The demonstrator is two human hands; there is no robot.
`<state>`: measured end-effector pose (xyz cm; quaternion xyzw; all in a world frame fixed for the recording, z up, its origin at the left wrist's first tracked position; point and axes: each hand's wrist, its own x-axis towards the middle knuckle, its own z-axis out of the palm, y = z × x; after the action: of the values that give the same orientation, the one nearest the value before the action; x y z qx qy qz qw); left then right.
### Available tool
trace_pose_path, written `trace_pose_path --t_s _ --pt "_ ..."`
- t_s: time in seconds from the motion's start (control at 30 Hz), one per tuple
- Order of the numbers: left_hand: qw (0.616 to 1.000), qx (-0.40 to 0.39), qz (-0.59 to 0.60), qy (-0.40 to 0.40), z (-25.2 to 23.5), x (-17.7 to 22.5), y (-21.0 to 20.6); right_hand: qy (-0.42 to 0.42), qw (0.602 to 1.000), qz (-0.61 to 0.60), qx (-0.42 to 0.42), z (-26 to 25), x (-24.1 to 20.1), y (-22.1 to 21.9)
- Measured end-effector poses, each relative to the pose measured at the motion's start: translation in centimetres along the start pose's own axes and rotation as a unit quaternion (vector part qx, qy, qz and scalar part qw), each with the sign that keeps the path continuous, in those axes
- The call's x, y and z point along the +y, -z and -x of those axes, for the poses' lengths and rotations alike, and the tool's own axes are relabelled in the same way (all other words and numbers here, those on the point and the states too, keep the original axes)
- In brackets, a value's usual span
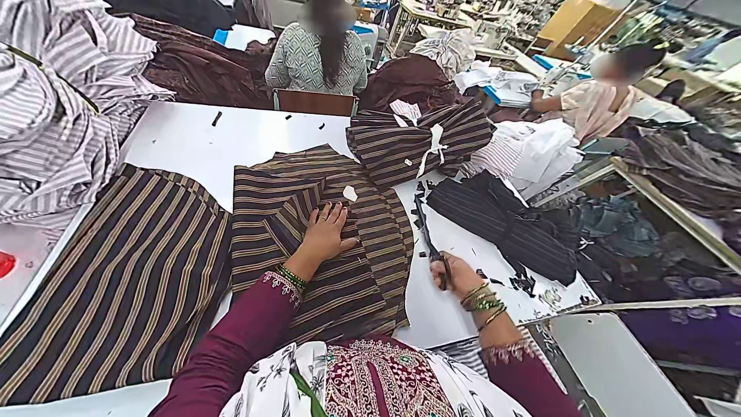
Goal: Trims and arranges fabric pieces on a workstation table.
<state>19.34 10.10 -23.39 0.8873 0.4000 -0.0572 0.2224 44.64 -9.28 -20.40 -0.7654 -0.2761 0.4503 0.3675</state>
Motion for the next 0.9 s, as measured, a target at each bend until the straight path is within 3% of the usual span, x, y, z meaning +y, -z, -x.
trace_pose_path --t_s 0.1,0.17,0.23,0.5,0.9 --pt "1.000 -0.008 0.000 0.010 0.0 0.0 0.1 0.056 0.976 -0.123 -0.171 2.0 2.1 -4.0" --pt "1.000 -0.015 0.000 0.018 -0.2 0.0 0.1 0.014 0.961 -0.101 -0.257 3.0 2.1 -5.5" --pt "1.000 -0.016 0.001 0.027 -0.4 -0.1 0.3 -0.012 0.956 -0.053 -0.288 3.6 1.8 -6.2" --pt "0.998 -0.034 0.006 0.048 -0.8 -0.1 0.7 -0.028 0.962 0.046 -0.268 2.9 -1.9 -8.1" --pt "0.998 -0.039 0.019 0.045 -0.9 -0.2 0.5 -0.023 0.981 0.029 -0.192 3.1 -2.7 -10.1"
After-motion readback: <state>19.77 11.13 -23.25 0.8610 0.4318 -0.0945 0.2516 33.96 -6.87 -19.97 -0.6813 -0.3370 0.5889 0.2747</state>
